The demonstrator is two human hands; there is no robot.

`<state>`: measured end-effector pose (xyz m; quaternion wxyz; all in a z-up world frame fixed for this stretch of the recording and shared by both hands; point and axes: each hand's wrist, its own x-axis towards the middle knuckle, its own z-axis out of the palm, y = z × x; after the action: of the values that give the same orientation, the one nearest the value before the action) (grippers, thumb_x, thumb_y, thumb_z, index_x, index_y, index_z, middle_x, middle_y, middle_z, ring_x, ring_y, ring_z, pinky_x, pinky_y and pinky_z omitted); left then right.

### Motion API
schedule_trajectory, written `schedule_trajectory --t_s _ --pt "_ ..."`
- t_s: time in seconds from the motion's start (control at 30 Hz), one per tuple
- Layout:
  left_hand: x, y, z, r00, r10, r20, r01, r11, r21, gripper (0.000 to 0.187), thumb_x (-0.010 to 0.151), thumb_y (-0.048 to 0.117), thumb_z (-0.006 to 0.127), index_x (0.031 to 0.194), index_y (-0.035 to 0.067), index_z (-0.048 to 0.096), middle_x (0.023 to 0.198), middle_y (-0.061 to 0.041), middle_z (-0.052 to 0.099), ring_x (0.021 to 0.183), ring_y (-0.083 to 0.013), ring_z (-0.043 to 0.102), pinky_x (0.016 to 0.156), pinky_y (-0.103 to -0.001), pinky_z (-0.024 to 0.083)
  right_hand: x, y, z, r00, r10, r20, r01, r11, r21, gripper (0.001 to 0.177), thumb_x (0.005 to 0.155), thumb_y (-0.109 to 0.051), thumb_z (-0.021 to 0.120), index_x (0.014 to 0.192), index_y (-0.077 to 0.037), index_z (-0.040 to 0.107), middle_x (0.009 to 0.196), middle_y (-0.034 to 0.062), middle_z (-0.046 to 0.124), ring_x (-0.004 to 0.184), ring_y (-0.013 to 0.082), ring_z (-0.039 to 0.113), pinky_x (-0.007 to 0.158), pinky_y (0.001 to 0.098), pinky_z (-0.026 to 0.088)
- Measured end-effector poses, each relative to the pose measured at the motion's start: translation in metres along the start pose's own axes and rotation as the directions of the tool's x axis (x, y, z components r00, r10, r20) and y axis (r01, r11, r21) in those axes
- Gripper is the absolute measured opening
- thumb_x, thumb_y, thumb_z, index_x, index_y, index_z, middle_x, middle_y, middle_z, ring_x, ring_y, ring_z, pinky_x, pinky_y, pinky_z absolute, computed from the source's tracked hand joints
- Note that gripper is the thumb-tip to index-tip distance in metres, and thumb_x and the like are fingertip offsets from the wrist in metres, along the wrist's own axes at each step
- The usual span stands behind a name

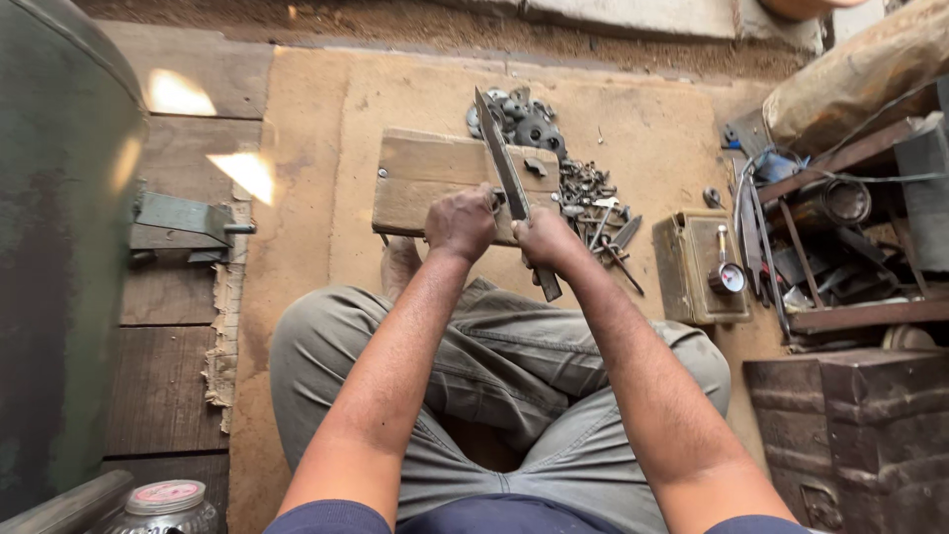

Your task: The person uses a long metal blade to strip insulation from a small black wire held against a wooden block, rotating the wire and repeating the cutting motion to expose internal components.

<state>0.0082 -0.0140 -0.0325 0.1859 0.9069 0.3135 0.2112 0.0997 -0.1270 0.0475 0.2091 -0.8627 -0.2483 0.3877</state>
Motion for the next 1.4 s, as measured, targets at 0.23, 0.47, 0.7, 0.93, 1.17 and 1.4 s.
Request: schedule_trajectory --t_s 0.23,0.47,0.7,0.93,1.17,1.4 --pt "0.006 0.008 -0.006 0.981 -0.148 0.128 0.147 0.989 0.020 0.021 0.098 0.021 0.052 0.092 0.020 0.072 0.084 -0.007 0.075 0.079 -0.0265 0.075 0.070 -0.045 0.058 0.013 0.022 0.027 0.978 -0.128 -0.167 0.096 0.978 -0.184 0.031 0.101 -0.027 0.056 0.103 0.003 0.060 0.081 0.0210 0.070 0.068 0.0314 0.073 0.067 0.0474 0.060" --pt "0.006 0.013 -0.006 0.968 -0.213 0.134 0.208 0.977 0.047 0.022 0.094 0.017 0.052 0.095 0.020 0.073 0.084 -0.011 0.075 0.081 -0.0310 0.074 0.070 -0.048 0.057 -0.024 0.076 0.060 0.974 -0.144 -0.177 0.101 0.967 -0.232 0.036 0.103 -0.032 0.055 0.105 0.003 0.062 0.093 0.0309 0.071 0.089 0.0465 0.070 0.083 0.0552 0.054" --pt "0.002 0.004 -0.013 0.957 -0.220 0.189 0.236 0.969 -0.069 0.026 0.103 0.027 0.049 0.107 0.022 0.075 0.084 -0.012 0.074 0.078 -0.0303 0.074 0.070 -0.048 0.057 -0.053 0.075 0.054 0.995 -0.045 -0.086 0.048 0.998 0.040 0.031 0.099 -0.029 0.052 0.108 0.000 0.057 0.081 0.0236 0.072 0.073 0.0394 0.075 0.070 0.0510 0.058" --pt "-0.003 -0.003 0.001 0.990 -0.132 0.054 0.138 0.984 -0.115 0.028 0.099 0.025 0.054 0.115 0.022 0.076 0.096 -0.012 0.077 0.087 -0.0354 0.074 0.077 -0.049 0.058 0.001 0.053 0.043 0.991 -0.109 -0.078 0.116 0.989 0.090 0.025 0.102 -0.027 0.054 0.102 -0.002 0.057 0.071 0.0107 0.066 0.057 0.0216 0.066 0.056 0.0413 0.055" --pt "0.000 -0.004 0.001 0.978 -0.200 0.055 0.206 0.971 -0.120 0.028 0.096 0.024 0.056 0.115 0.022 0.076 0.097 -0.013 0.077 0.089 -0.0366 0.074 0.079 -0.050 0.057 0.023 0.057 0.039 0.983 -0.132 0.131 -0.004 0.691 0.723 0.020 0.102 -0.026 0.056 0.103 -0.007 0.054 0.060 0.0047 0.054 0.043 0.0152 0.050 0.036 0.0341 0.048" --pt "0.004 0.001 0.002 0.955 -0.282 0.089 0.289 0.954 -0.078 0.025 0.097 0.028 0.058 0.112 0.025 0.077 0.094 -0.014 0.076 0.089 -0.0370 0.073 0.079 -0.050 0.057 0.006 0.071 0.063 0.987 -0.146 0.059 0.060 0.690 0.721 0.019 0.101 -0.024 0.057 0.102 -0.005 0.053 0.062 0.0040 0.055 0.043 0.0151 0.052 0.035 0.0350 0.050"
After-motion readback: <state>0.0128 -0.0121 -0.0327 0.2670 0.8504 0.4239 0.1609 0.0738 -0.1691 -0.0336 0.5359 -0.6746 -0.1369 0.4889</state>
